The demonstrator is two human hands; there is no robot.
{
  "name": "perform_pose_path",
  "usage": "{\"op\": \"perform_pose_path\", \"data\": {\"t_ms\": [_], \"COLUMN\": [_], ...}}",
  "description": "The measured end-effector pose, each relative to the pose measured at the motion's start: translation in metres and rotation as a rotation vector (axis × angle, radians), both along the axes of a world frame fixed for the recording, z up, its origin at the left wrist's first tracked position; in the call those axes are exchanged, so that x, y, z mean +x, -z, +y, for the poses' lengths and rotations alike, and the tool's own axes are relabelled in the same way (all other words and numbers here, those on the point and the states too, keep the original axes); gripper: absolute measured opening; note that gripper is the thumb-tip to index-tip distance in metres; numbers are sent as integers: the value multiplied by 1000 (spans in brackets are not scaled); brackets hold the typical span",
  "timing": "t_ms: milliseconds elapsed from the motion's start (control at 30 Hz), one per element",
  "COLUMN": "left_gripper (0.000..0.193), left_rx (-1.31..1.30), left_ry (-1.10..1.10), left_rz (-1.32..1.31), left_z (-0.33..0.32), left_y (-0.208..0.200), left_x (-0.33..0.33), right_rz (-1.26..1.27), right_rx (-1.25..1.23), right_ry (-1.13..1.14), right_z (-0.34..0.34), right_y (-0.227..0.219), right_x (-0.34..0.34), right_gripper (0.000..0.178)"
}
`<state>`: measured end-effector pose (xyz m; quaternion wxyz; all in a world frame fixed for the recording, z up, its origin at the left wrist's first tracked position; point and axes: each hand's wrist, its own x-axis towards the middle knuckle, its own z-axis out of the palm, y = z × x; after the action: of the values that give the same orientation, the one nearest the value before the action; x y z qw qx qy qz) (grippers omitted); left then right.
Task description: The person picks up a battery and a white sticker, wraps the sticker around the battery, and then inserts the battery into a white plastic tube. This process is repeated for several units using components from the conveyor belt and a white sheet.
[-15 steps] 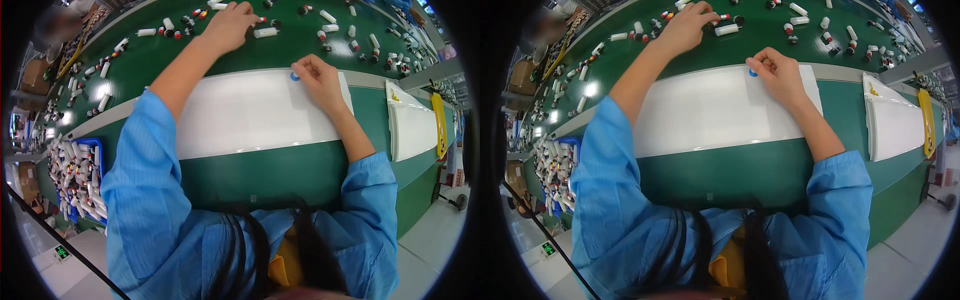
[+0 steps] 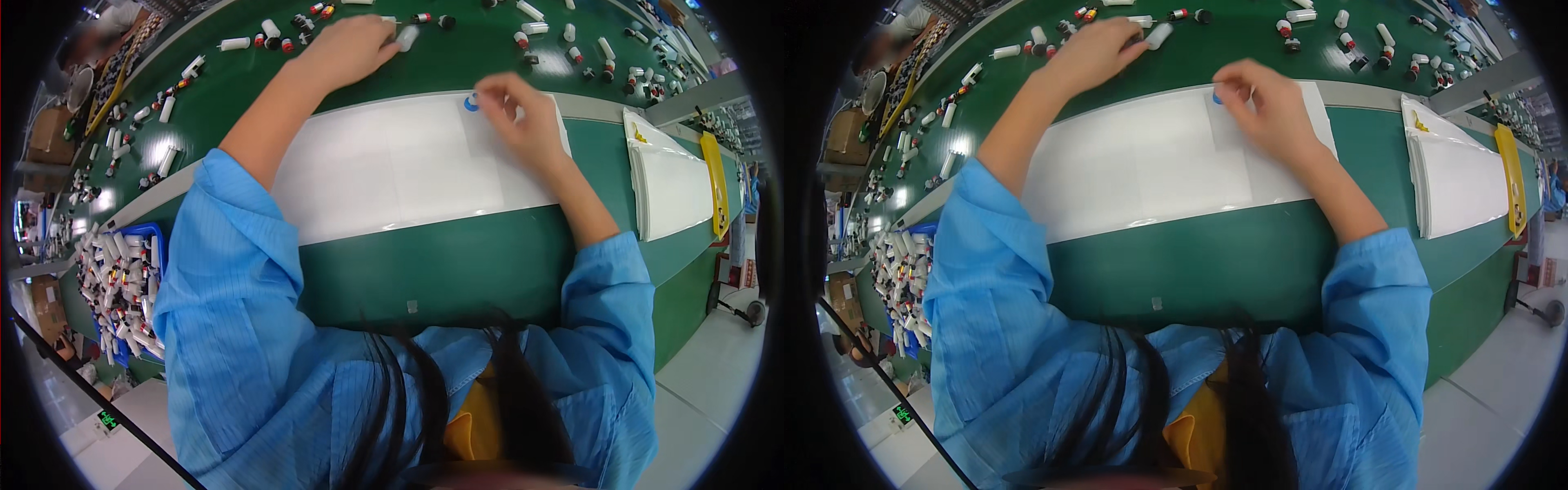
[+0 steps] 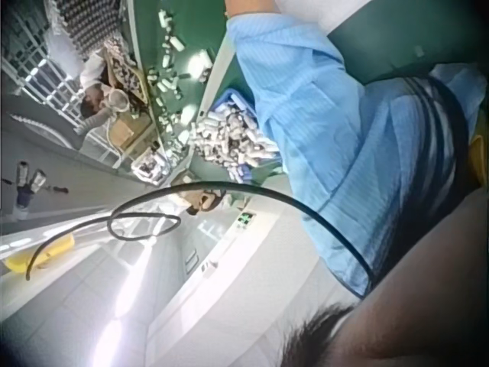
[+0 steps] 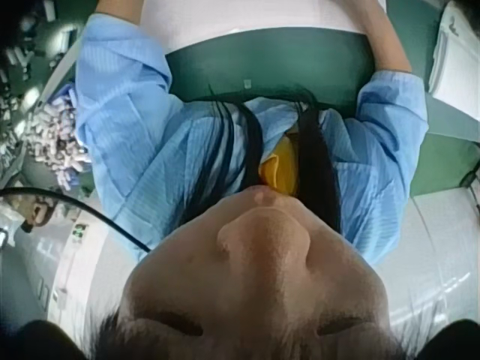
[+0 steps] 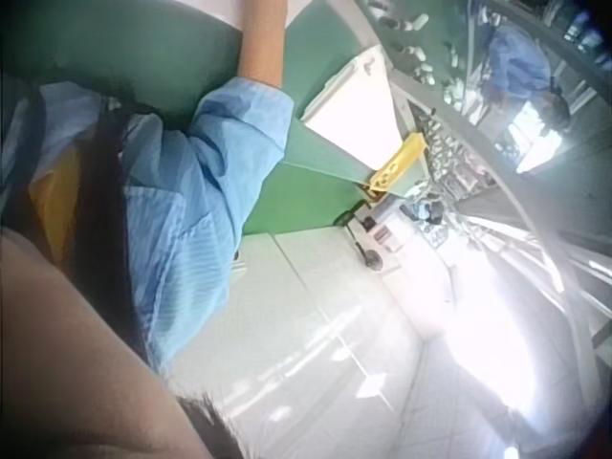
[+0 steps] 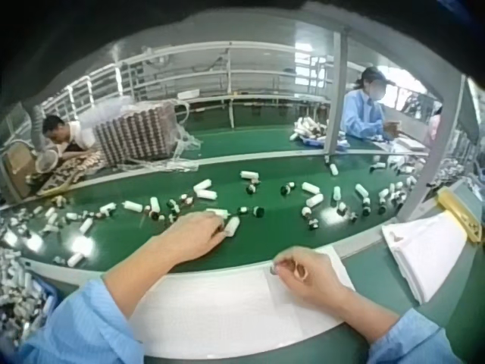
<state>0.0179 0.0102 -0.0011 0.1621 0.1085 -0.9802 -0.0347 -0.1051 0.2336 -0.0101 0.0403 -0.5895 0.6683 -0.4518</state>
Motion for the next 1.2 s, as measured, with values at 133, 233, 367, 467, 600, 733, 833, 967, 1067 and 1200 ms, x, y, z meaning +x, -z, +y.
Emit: {"op": "perform_pose_path", "data": {"t_ms": [133, 233, 367, 467, 600, 733, 833, 967, 1067, 1200], "left_gripper": [23, 24, 27, 30, 34, 34, 33, 34, 34, 34], "left_rx": [121, 304, 371, 421, 733, 1246, 1726, 1966, 2134, 2143], "left_ry": [0, -63, -82, -169, -179, -77, 36, 149, 302, 296], "left_rz": [-28, -159, -212, -569, -505, -178, 93, 234, 252, 278], "left_z": [-3, 3, -9, -8, -9, 0, 18, 34, 39, 49], "left_y": [4, -9, 3, -21, -20, -10, -10, -7, 2, 11], "left_x": [26, 27, 35, 22, 27, 46, 48, 47, 51, 47], "right_rz": [610, 596, 482, 307, -17, 518, 678, 492, 410, 300], "right_rx": [122, 215, 349, 473, 838, 343, 339, 552, 566, 576], "right_ry": [-120, -112, -149, -246, -307, -260, -185, -76, -141, -173], "right_z": [40, 50, 37, 17, 9, 44, 42, 23, 24, 18], "right_y": [5, 1, -16, -27, -30, -21, -39, -49, -41, -47], "right_x": [38, 55, 48, 29, 24, 58, 66, 62, 60, 52], "right_gripper": [24, 26, 21, 21, 24, 22, 19, 18, 19, 17]}}
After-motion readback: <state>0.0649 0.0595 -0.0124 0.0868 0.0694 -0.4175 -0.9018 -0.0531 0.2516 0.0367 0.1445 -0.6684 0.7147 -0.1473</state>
